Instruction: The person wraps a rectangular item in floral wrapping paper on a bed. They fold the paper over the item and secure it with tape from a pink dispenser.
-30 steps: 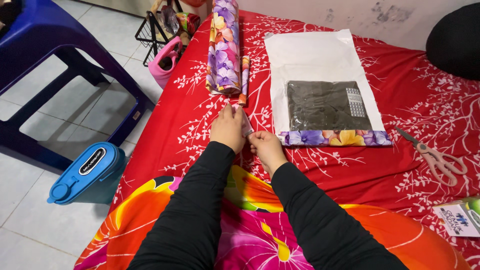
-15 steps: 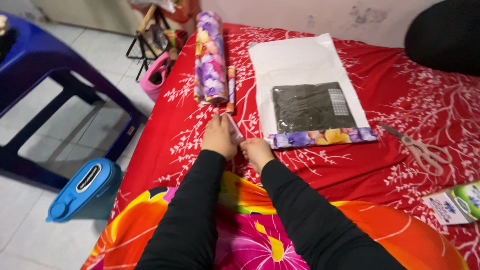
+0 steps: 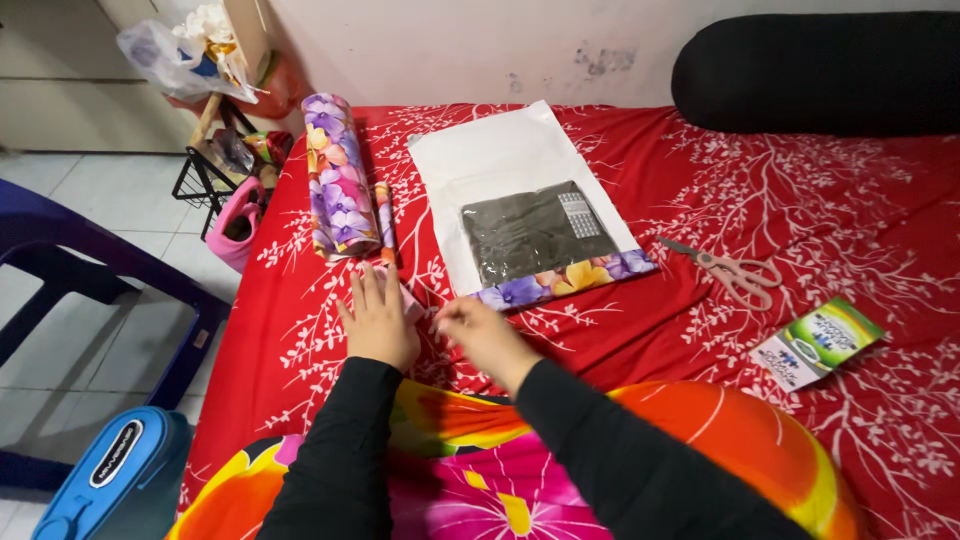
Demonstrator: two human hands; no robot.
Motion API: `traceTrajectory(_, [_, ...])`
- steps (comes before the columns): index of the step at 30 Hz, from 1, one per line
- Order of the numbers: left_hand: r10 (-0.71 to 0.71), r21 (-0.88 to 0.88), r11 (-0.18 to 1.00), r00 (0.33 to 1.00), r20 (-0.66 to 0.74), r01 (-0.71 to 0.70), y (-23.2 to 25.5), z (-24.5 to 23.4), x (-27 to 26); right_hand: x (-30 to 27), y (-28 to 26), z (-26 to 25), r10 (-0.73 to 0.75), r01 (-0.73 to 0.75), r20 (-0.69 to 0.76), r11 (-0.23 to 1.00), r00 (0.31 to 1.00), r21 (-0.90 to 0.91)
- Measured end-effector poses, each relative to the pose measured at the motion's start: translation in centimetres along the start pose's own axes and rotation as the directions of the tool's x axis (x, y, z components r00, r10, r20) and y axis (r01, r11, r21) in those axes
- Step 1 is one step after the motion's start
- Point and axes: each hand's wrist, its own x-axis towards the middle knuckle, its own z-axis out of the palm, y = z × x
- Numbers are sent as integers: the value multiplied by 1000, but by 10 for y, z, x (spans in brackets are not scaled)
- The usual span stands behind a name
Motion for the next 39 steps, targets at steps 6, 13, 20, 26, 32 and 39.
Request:
traceTrajectory(6, [110,-301,942,985,-133,-146,41,1,-3,-38,-72,-104,3,-21,-260,998,966,-65])
traceTrajectory(13, [-49,-641,767,998,-38,13,102,41,8,-32,-48,-143,72,-68,-394,997,916,22])
traceTrajectory(20, [-83,-679,728,996,41,89,97,60,20,3,-20,-139,107,-115,-260,993,960,-16])
traceTrajectory(26, [-75,-797,588,990,120,141,88,76,34,18,-10,-135,110,-100,-216,993,970,57])
traceTrajectory(32, [-29,-859,476,980,195,185,80,86,42,12,-14,-125,142,-132,-208,989,968,60])
traceTrajectory(39, [-48,-801,578,987,153,152,85,69,36,11,-21,-129,178,-140,-191,971,965,194])
